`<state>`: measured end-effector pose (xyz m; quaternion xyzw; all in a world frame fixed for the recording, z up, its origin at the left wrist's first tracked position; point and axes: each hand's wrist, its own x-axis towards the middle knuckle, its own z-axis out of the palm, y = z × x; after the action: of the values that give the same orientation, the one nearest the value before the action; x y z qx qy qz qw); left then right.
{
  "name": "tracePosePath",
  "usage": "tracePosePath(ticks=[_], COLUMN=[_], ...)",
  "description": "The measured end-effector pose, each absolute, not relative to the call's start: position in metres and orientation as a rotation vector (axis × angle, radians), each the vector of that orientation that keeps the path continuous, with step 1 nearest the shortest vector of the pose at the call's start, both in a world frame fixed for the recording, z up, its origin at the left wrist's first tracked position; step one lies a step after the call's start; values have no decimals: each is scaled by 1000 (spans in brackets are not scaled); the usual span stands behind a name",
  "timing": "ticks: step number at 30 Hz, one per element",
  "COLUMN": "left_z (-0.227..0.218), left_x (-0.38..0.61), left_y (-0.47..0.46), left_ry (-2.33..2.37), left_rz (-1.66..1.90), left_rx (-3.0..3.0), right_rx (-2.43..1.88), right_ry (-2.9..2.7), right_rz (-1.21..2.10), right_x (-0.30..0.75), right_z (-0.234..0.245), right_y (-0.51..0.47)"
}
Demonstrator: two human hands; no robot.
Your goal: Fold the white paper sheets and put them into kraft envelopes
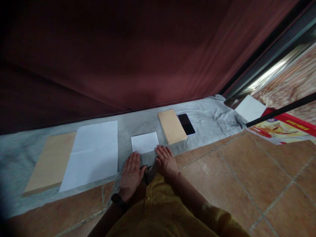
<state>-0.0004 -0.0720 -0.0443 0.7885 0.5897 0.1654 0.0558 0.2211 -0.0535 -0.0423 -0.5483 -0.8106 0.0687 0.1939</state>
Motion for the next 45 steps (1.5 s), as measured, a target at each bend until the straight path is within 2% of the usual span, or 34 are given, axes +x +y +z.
tracePosePath(ticks=[8,19,45], left_z=[-39,-46,-52], left_x=[3,8,1], left_y=[-67,-68,-64], left_ry=[1821,1798,1762], left_rz=[471,416,448], left_rx=[2427,2454,2548], right_rx=[-1564,-1214,-1373], right_ry=[-2186,-2385,-2600], right_rz=[211,429,176], right_x=[219,138,121], right_z=[-36,-25,-20], right_y=[-56,4,47])
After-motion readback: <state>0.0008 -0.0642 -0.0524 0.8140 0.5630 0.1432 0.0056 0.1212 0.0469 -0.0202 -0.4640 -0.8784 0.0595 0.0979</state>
